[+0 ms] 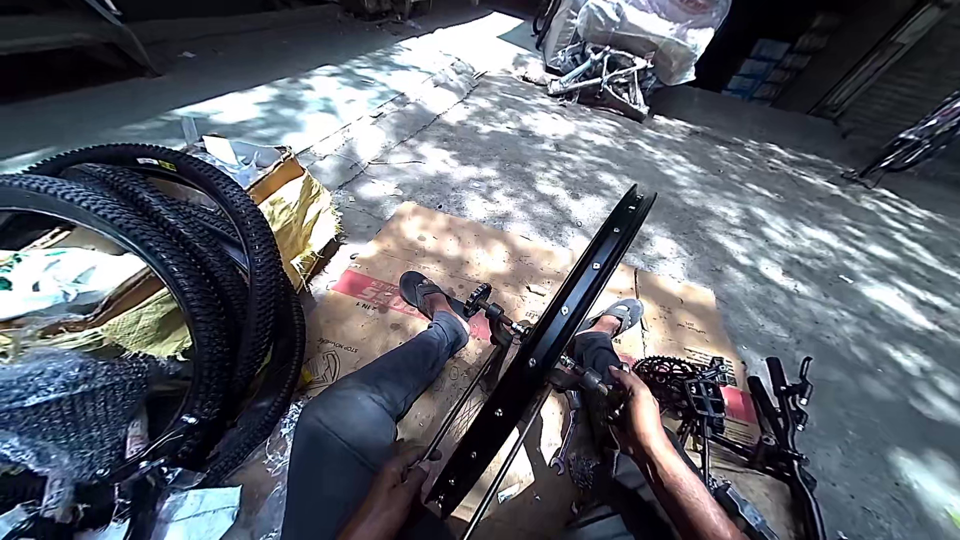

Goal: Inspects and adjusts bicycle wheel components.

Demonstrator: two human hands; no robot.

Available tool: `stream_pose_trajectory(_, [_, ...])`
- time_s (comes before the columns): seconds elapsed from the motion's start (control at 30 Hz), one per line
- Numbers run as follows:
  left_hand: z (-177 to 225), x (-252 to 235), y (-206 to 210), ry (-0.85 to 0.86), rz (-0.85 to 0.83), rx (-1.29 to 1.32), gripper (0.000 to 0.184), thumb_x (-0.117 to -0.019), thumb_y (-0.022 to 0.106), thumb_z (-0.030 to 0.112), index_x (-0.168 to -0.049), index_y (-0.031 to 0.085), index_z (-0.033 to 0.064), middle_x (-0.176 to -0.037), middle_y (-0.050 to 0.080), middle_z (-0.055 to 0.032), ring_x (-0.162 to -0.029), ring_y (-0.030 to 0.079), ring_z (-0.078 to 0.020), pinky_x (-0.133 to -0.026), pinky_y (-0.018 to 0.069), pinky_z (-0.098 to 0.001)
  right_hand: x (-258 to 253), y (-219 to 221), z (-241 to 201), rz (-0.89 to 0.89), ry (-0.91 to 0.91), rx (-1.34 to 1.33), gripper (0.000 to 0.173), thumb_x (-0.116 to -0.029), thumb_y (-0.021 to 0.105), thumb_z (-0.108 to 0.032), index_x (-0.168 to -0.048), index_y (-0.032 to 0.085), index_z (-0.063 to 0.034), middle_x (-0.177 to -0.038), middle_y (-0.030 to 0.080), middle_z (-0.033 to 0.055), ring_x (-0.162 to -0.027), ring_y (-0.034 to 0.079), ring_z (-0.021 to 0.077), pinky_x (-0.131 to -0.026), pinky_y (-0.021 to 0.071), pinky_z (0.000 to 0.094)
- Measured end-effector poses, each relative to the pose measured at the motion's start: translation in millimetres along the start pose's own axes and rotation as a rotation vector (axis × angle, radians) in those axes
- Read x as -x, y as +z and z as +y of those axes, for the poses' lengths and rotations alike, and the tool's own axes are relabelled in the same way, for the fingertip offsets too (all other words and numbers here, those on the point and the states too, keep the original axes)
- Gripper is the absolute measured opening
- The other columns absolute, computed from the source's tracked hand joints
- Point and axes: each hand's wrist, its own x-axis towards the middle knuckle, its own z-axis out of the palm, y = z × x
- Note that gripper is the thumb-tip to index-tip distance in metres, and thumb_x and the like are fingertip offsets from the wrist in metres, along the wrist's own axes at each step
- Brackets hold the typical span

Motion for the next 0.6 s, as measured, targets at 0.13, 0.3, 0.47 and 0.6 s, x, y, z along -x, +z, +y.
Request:
stream_pose_trajectory(0.13, [-10,0,-2,0.05,0.008,-0.104,0.035,-0.1041,0.046,0.029,-0.133,0.063,0.0177,-0.087,0.064,-0.0014,-0.072,0.059,-0.0139,-0.069,0.0514,-0.0381,16,0,-3,-0.035,0.003,-0.202,0.043,-0.1091,0.037,-0.049,-0.104,0.056,-0.011,-0.07,0.06,0.0036,-0.054,0.059,0.0151,-0.048,0.0534,0.0319])
stream_pose_trajectory(0.3, [-6,-5,-12,0.051,0.131,-0.178,0.039,-0.1031,0.05,0.038,-0.136,0.061,0.0199,-0.101,0.068,-0.0034,-0.078,0.063,-0.015,-0.071,0.0545,-0.0376,39,18,36,0.247,0.099,-0.352,0.063,-0.1065,0.022,-0.063,-0.126,0.05,-0.0096,-0.09,0.064,0.0078,-0.07,0.067,0.0209,-0.061,0.0593,0.042])
stream_pose_trajectory(0.47, [31,-4,-27,0.161,0.216,-0.225,0.039,-0.1024,0.054,0.043,-0.133,0.064,0.0215,-0.112,0.072,0.0025,-0.097,0.068,-0.0122,-0.088,0.0575,-0.0394,120,32,107,-0.176,-0.475,0.468,0.049,-0.1085,0.036,-0.033,-0.112,0.062,0.008,-0.109,0.06,0.017,-0.1,0.063,0.0195,-0.085,0.0567,0.0361])
stream_pose_trajectory(0.6, [127,-13,-26,0.419,0.1,-0.159,0.044,-0.1068,0.044,0.042,-0.138,0.06,0.0165,-0.132,0.067,0.0001,-0.114,0.067,-0.0155,-0.094,0.0582,-0.042,142,52,109,-0.609,-1.022,0.824,0.045,-0.1076,0.038,-0.051,-0.108,0.069,-0.0186,-0.123,0.067,0.008,-0.13,0.058,0.0233,-0.119,0.0322,0.0576])
